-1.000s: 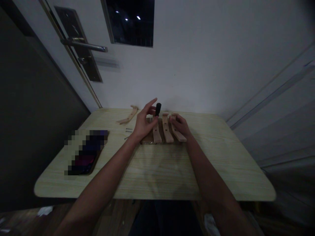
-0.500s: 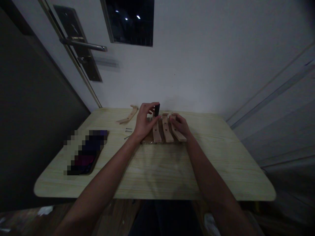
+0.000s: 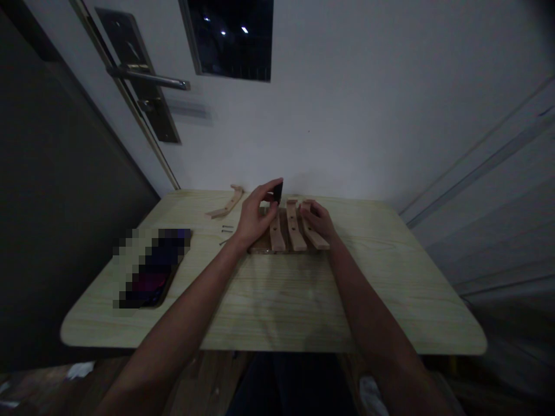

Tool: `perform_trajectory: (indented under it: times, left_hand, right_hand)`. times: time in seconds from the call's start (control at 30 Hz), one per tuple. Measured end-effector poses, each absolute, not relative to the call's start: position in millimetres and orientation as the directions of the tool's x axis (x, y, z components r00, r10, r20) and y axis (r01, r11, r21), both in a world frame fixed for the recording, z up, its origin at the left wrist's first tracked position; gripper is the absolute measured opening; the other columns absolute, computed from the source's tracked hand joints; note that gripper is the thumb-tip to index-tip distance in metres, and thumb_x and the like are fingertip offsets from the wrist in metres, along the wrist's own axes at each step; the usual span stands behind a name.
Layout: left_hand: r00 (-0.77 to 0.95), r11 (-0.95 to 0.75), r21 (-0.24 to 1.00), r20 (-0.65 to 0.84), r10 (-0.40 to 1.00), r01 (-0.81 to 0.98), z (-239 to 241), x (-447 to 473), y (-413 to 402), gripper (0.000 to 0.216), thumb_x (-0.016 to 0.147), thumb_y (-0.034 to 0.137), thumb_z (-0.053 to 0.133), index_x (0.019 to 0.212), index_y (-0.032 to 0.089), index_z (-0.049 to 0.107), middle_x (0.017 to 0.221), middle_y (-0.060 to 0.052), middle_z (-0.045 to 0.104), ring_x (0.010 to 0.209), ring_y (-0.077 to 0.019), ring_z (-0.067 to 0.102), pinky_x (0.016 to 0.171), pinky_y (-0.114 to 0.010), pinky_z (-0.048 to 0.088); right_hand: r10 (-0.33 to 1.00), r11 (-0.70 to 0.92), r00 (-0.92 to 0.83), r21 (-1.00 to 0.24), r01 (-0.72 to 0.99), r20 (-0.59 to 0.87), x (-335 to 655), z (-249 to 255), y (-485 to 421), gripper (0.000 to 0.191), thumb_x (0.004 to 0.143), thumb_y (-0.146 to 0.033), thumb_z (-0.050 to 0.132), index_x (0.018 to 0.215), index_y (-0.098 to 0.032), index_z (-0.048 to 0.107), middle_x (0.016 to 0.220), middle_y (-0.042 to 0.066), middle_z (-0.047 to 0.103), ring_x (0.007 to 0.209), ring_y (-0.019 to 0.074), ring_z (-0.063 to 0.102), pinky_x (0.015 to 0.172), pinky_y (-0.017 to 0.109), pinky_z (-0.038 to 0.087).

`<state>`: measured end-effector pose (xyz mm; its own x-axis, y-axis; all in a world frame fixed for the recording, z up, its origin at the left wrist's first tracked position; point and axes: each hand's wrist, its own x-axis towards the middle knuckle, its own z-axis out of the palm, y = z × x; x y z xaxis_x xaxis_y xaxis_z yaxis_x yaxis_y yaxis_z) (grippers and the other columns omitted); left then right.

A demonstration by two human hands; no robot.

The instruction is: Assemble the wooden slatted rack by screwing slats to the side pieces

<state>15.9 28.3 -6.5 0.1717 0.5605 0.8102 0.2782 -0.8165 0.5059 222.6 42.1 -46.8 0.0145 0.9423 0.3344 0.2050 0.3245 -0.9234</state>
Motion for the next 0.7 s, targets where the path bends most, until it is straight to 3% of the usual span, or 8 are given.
perform_trajectory:
  times: [0.2, 0.4, 0.7]
  left_hand:
    - [0.172, -0.824, 0.466, 0.827, 0.535, 0.321, -4.0, 15.1, 29.2, 0.049, 0.086, 0.026, 0.07, 0.132, 0.029, 0.055, 0.118, -0.005, 0.064, 0.101, -0.0181, 0.061, 0.082, -0.031, 0.054]
    - [0.163, -0.826, 0.447, 0.838, 0.521, 0.343, -6.1, 14.8, 31.1, 0.048, 0.085, 0.027, 0.071, 0.131, 0.028, 0.056, 0.1, -0.003, 0.061, 0.085, -0.015, 0.058, 0.077, -0.03, 0.054]
    - [0.174, -0.807, 0.527, 0.797, 0.578, 0.265, -9.1, 16.9, 27.3, 0.06, 0.084, 0.014, 0.06, 0.141, 0.027, 0.046, 0.119, -0.005, 0.066, 0.091, -0.0144, 0.065, 0.088, -0.032, 0.054]
  right_hand:
    - [0.949, 0.301, 0.034, -0.935, 0.187, 0.313, 222.0, -47.4, 41.3, 0.048, 0.067, -0.068, 0.066, 0.079, -0.022, 0.06, 0.077, 0.003, 0.064, 0.075, 0.019, 0.055, 0.073, 0.035, 0.047]
    - [0.945, 0.311, 0.041, -0.932, 0.187, 0.324, 222.3, -48.3, 42.9, 0.045, 0.066, -0.063, 0.066, 0.078, -0.021, 0.059, 0.076, 0.003, 0.062, 0.074, 0.0189, 0.056, 0.072, 0.036, 0.048]
    - [0.935, 0.342, 0.035, -0.922, 0.181, 0.353, 223.0, -50.4, 44.1, 0.045, 0.069, -0.065, 0.067, 0.08, -0.022, 0.061, 0.077, 0.003, 0.064, 0.074, 0.0183, 0.056, 0.072, 0.036, 0.048]
